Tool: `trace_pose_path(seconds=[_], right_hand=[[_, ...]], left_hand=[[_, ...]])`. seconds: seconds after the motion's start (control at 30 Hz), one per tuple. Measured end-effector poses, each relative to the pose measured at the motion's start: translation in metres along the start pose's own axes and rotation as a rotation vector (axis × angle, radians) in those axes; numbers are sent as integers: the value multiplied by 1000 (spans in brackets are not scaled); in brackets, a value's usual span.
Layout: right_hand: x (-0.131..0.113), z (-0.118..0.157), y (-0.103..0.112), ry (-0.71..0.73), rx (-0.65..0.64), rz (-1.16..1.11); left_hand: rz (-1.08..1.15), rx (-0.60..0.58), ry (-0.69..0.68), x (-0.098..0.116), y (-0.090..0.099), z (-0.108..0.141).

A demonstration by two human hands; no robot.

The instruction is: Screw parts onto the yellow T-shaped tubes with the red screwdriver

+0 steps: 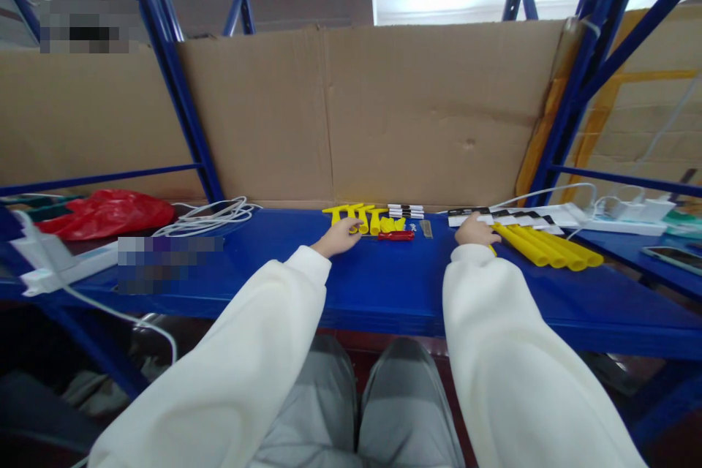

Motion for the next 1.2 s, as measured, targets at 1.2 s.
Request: trace_pose_path(seconds=[1.2], right_hand=[[-72, 66, -17, 893, -91, -451]], left_hand=[[454, 455, 47, 7, -14, -11]])
Point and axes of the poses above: each hand's wrist, its own z-axis away from the middle knuckle, its own y-axis out of the back of the hand, x = y × z, the point moved 2 cm from there along -z, towards the middle knuckle, and after that the axes turned 14 degrees about -y, right-handed, at the moved point
